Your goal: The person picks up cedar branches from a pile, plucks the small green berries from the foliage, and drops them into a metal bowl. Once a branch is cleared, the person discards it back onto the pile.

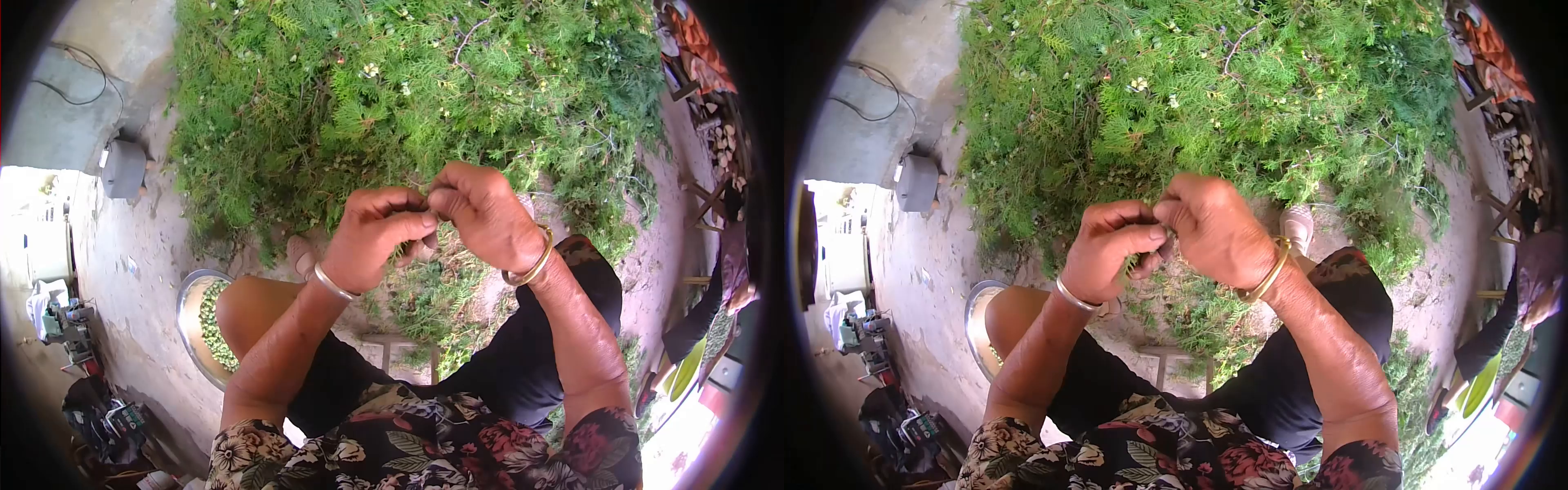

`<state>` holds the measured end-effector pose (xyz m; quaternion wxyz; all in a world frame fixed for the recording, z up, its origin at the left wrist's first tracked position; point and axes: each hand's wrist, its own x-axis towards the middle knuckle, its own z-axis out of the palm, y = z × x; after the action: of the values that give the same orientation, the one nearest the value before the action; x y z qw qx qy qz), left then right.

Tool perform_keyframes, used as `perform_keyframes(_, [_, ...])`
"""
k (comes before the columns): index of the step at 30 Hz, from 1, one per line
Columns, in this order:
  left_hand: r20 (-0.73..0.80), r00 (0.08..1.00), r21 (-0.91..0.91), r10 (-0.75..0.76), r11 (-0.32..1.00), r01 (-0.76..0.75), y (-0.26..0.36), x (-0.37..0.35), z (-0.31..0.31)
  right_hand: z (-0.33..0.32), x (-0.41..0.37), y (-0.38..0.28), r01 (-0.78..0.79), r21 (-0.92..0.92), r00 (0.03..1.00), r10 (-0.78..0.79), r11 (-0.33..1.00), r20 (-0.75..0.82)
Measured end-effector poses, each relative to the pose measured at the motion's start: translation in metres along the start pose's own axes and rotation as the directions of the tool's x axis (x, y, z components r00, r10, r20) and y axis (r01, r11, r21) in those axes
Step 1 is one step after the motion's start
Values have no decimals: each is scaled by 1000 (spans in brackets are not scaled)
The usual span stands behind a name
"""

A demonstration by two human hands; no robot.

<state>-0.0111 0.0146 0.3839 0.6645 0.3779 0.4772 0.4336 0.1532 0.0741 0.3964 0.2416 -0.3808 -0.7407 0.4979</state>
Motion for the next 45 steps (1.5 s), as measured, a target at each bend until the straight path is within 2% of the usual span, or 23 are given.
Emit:
perform_keyframes(1, [17, 998, -189, -61, 980, 63, 2, 0, -3, -2, 1, -4, -69, 87, 998, 68, 994, 16])
perform_keyframes(2, [43, 993, -370, -115, 921, 122, 3, 0, -6, -2, 3, 0, -71, 328, 997, 75, 942, 0])
perform_keyframes(3, [33, 993, -371, -111, 921, 115, 0, 0, -7, -5, 3, 0, -67, 328, 998, 69, 942, 8])
perform_keyframes(4, [-54, 976, -136, 212, 967, -217, -9, 1, -7, -9, 2, -2, -4, 339, 990, -43, 941, 132])
perform_keyframes(5, [-55, 853, 124, 519, 851, -509, -20, 2, -11, -14, 0, -4, 55, 357, 956, -153, 932, 252])
perform_keyframes(6, [-131, 980, -210, 152, 961, -178, -25, 9, -20, -20, -6, -7, -110, 378, 894, -75, 919, 442])
perform_keyframes(7, [-135, 979, -207, 153, 962, -178, -27, 11, -24, -14, -9, -9, -108, 381, 893, -79, 918, 444])
perform_keyframes(8, [-188, 981, -510, -49, 858, -55, -21, 12, -21, -4, -11, -11, -51, 249, 959, -23, 967, 284])
perform_keyframes(9, [-172, 952, -765, -254, 644, 33, -18, 12, -19, 4, -11, -14, -19, 101, 994, 8, 995, 108])
perform_keyframes(10, [-173, 952, -764, -254, 644, 33, -18, 13, -18, 11, -9, -14, 130, -137, 991, -129, 982, 18])
perform_keyframes(11, [-222, 936, -749, -272, 663, 15, -20, 14, -18, 20, -8, -10, 130, -137, 992, -129, 982, 18])
perform_keyframes(13, [-268, 919, -732, -291, 682, 2, -27, 17, -18, 37, -7, 1, 382, -310, 904, -421, 871, -70])
perform_keyframes(17, [-119, 958, -779, -261, 623, 73, -50, 27, -20, 42, -2, -1, 426, -526, 885, -459, 736, 76])
perform_keyframes(19, [-97, 924, -849, -369, 515, 117, -41, 28, -8, 48, 0, 6, 387, -487, 892, -452, 783, -19])
perform_keyframes(21, [-148, 924, -822, -352, 563, 83, -37, 24, -4, 49, 2, 9, 351, -441, 892, -438, 826, -111])
perform_keyframes(24, [-139, 948, -781, -286, 620, 72, -36, 18, -10, 35, 6, 0, 16, 2, 965, -14, 1000, -263])
perform_keyframes(27, [-87, 969, -774, -230, 628, 80, -27, 13, -12, 24, 8, -5, -48, 59, 969, 60, 997, -241])
perform_keyframes(29, [-97, 971, -780, -220, 622, 63, -25, 11, -15, 25, 8, -2, 32, 21, 966, -26, 999, -258])
perform_keyframes(32, [-120, 967, -787, -224, 616, 45, -24, 9, -19, 27, 8, -9, -83, 24, 981, 86, 996, -174])
perform_keyframes(34, [-153, 969, -762, -192, 648, 8, -20, 7, -18, 30, 8, 2, 213, -202, 950, -251, 956, -187])
perform_keyframes(41, [-186, 975, -699, -118, 714, -47, -24, 4, -30, 26, 9, -1, 156, -57, 983, -161, 986, -88])
perform_keyframes(43, [-278, 952, -646, -129, 758, -86, -20, 3, -28, 23, 6, -6, 49, 10, 991, -50, 999, 125])
perform_keyframes(45, [-285, 950, -665, -130, 741, -98, -27, 6, -42, 20, 4, -8, 59, 51, 966, -70, 997, 248])
